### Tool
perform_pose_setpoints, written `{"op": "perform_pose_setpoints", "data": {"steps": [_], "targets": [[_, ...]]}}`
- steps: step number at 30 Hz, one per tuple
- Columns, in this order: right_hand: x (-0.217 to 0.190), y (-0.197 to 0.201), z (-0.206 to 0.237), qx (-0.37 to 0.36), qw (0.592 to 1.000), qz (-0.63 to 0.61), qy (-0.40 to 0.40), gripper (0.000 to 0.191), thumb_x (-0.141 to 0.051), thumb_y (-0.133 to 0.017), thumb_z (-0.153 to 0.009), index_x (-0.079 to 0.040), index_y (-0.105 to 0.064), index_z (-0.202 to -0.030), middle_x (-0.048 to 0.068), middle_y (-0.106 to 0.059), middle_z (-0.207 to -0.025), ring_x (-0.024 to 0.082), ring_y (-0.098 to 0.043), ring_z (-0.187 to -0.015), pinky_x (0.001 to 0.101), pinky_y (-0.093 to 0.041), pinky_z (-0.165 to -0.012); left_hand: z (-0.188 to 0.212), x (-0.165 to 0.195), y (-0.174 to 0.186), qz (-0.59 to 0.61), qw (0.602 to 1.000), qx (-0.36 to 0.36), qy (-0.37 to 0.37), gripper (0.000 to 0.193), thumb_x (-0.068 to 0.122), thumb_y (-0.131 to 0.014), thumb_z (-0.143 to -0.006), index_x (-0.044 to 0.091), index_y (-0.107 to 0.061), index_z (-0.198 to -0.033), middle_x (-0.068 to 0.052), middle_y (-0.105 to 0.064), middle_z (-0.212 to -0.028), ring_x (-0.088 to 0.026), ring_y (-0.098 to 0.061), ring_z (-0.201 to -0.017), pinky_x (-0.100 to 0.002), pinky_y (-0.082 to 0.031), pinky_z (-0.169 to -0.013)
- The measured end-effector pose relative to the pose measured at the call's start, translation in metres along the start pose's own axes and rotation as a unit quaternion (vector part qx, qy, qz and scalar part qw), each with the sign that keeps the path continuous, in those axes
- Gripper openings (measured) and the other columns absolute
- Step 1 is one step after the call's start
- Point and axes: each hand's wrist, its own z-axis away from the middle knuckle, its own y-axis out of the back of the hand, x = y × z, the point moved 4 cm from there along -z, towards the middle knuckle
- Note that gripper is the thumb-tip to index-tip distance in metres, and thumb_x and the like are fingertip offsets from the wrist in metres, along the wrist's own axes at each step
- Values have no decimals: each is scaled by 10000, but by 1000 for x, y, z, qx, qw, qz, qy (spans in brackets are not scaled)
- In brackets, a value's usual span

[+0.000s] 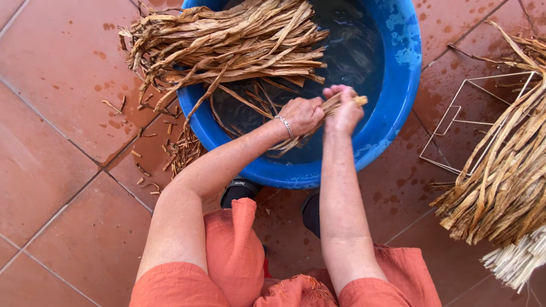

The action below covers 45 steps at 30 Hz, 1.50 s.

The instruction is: The person sits on a tiled floor and repeatedly submerges bundles of dried plant material in a blue basin of water. They separate individual strands by hand, soak them, and place the processed strands into a nearby wire rack.

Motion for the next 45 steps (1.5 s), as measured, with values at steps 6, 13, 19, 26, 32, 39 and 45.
{"op": "perform_pose_setpoints", "data": {"steps": [6,13,19,26,32,39,45], "targets": [[-29,29,-36,61,997,43,5,187,-197,-569,-1016,-77,-641,-893,62,-665,-762,156,-581,-566,399,-549,-568,29,2,-5,-21,999,-25,-4,283,311,-469,-947,82,-633,-970,-235,-689,-771,-457,-676,-773,-579,-521,-750],[-114,72,-92,78,989,45,116,94,-110,-598,-935,-68,-616,-853,70,-638,-725,164,-565,-537,365,-497,-491,82,-31,2,6,995,8,-104,206,236,-486,-967,60,-588,-941,-199,-661,-764,-439,-658,-757,-545,-513,-707],[-175,68,-75,52,981,12,184,168,-174,-591,-1013,-72,-597,-879,54,-591,-706,128,-502,-495,312,-419,-430,105,-77,14,-153,986,-40,-54,183,261,-558,-980,90,-623,-970,-128,-692,-865,-360,-670,-877,-544,-523,-744],[-63,4,-27,-68,794,492,350,131,-210,-724,-1011,-90,-683,-977,9,-678,-800,97,-641,-672,265,-531,-594,76,-80,41,-365,929,-58,-7,321,208,-717,-772,112,-672,-1075,-96,-658,-1093,-302,-590,-1113,-542,-493,-839],[70,-11,35,-162,701,669,187,201,-54,-680,-809,-125,-683,-997,137,-766,-933,319,-756,-881,438,-590,-805,26,-79,55,-303,939,132,-97,277,67,-659,-814,88,-672,-1090,-97,-632,-1133,-290,-602,-1048,-463,-513,-835],[108,2,83,-430,649,628,-4,221,-145,-828,-865,-84,-756,-1064,150,-760,-979,292,-711,-898,382,-558,-811,-1,-111,27,-457,881,103,-75,209,188,-597,-914,102,-687,-1082,-130,-628,-1136,-308,-595,-1076,-506,-475,-826],[70,20,56,-236,869,395,-180,289,-42,-816,-807,-60,-745,-1087,14,-651,-771,39,-450,-494,222,-300,-410,0,-110,19,-514,847,108,-85,347,194,-589,-878,108,-719,-1188,-165,-599,-1216,-332,-555,-1122,-507,-437,-810]]}}
